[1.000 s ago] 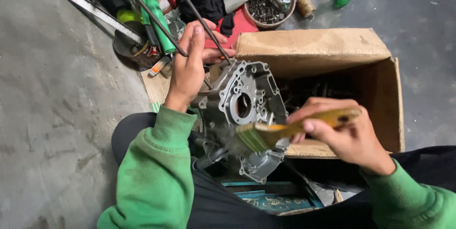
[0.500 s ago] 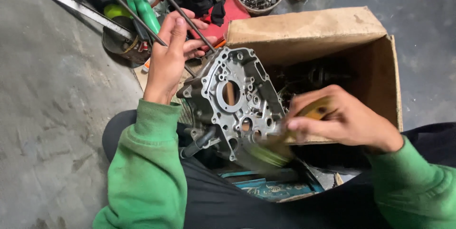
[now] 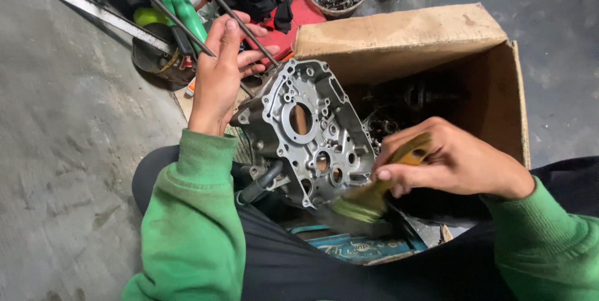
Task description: The person sits on the floor and uses a brush to clean the inside of a metallic engine cylinder head. They hold the part steady with one hand while scrubbing various internal surfaces and holes with the brush in the other hand.
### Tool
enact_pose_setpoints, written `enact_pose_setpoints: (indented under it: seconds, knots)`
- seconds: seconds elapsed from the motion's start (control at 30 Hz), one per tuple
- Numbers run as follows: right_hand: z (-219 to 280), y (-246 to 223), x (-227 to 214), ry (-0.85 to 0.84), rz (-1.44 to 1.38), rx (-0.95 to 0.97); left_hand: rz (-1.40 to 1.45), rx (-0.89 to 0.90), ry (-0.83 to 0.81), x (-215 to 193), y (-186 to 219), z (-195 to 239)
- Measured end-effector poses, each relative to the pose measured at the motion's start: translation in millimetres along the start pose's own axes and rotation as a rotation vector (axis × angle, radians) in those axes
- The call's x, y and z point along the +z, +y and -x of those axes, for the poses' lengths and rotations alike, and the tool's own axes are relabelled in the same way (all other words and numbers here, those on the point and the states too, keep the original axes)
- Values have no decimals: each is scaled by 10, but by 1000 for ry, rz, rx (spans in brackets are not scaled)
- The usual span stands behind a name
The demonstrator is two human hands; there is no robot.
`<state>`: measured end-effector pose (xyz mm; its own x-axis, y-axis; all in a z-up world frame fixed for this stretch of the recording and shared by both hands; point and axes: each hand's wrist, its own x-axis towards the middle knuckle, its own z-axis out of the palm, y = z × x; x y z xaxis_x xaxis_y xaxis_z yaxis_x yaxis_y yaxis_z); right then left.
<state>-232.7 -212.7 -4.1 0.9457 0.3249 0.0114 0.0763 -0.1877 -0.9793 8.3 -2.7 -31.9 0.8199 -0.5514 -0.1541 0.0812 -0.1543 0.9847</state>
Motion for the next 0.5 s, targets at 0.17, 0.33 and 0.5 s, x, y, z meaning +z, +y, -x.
enact_pose_setpoints:
  seconds: [0.17,0.33,0.5]
  knots:
    - [-27,-71,1,127,-85,41,11,21,2,-7,-12,-20]
    - [18,-19,-138,-46,-128,31,-8,34,-2,-10,10,14]
    - [210,225,-300,103,462,439,-59,34,17,12,15,16]
